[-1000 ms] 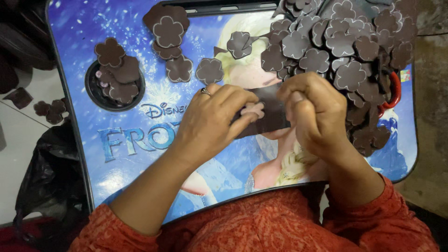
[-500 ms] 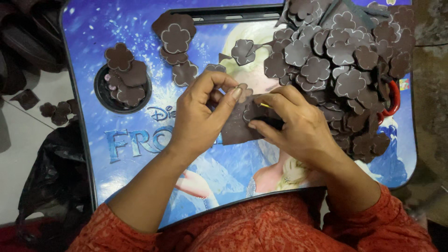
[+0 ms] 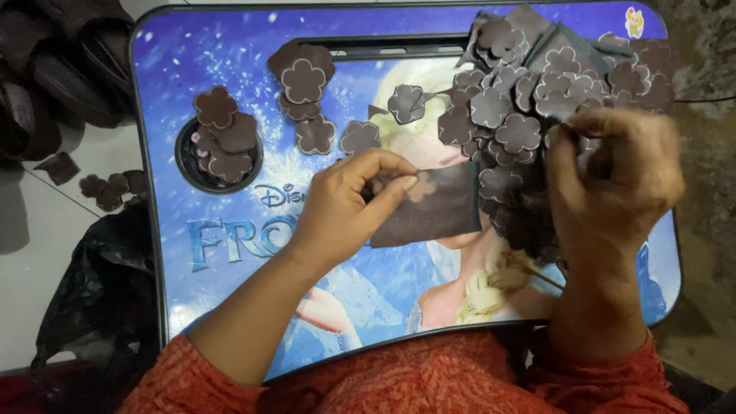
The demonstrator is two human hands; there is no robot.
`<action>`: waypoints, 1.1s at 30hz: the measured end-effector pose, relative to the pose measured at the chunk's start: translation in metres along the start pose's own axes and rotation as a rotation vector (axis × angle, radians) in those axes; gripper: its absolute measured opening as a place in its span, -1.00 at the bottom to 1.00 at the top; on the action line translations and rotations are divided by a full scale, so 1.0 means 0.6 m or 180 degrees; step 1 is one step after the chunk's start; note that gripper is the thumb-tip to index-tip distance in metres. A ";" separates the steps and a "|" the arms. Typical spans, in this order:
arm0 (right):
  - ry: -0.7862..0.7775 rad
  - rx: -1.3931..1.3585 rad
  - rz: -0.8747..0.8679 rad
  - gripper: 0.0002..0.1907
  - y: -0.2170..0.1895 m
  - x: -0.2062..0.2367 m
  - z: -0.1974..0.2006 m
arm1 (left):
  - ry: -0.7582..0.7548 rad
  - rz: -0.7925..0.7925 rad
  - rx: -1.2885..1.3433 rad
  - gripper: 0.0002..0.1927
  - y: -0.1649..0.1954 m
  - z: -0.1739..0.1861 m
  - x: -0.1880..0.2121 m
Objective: The person uses a small pointed tool to trace a white outline around a flower-shaped template placed on a dark leather sheet. They repeatedly lift the template, trace the edges, and reposition it to complete the outline on the leather.
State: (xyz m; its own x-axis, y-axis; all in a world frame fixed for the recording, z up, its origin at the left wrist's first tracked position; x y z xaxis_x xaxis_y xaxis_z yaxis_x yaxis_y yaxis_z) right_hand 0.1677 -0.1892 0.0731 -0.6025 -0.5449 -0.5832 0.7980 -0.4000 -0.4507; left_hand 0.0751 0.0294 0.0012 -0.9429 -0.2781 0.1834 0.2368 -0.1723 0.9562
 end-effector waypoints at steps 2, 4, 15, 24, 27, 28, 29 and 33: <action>-0.0002 0.0471 0.0537 -0.79 -0.013 -0.014 0.001 | -0.0017 -0.0145 -0.0135 -0.85 0.004 -0.001 0.002; -0.0021 0.0956 0.1058 -0.75 -0.031 -0.020 -0.004 | -0.0017 -0.0292 -0.0287 -0.85 0.008 -0.003 0.004; -0.1301 -0.0948 -0.0558 -0.79 -0.027 0.039 -0.118 | 0.0402 -0.0652 -0.0558 -0.87 0.019 0.009 0.010; -0.1279 -0.1006 -0.0701 -0.78 -0.025 0.037 -0.119 | 0.1600 -0.0608 -0.1963 -0.59 0.006 0.063 -0.005; -0.1295 -0.0921 -0.0810 -0.79 -0.021 0.037 -0.124 | 0.1513 -0.0601 -0.2039 -0.56 0.001 0.059 -0.010; -0.1246 -0.0989 -0.0700 -0.81 -0.025 0.034 -0.123 | 0.1476 -0.0579 -0.2029 -0.57 -0.001 0.057 -0.010; -0.1190 -0.1055 -0.0580 -0.82 -0.029 0.029 -0.122 | 0.1469 -0.0576 -0.1976 -0.58 -0.002 0.056 -0.010; -0.1467 -0.0961 -0.1029 -0.82 -0.025 0.015 -0.131 | 0.1466 -0.0757 -0.1776 -0.68 0.000 0.060 -0.010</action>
State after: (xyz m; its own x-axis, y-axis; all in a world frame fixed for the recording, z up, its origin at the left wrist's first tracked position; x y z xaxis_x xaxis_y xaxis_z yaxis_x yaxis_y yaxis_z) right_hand 0.1493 -0.1301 0.0213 -0.6915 -0.7194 -0.0655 0.4977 -0.4087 -0.7651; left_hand 0.0722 0.0652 0.0086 -0.8192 -0.5190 -0.2439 0.2383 -0.6950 0.6784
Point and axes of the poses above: each hand's wrist, its own x-axis away from the middle knuckle, its own z-axis out of the back of the hand, y = z × x, the point moved 5 cm from there along -x, towards the middle knuckle, and after that the axes turned 14 degrees about z, right-handed, at the moved point
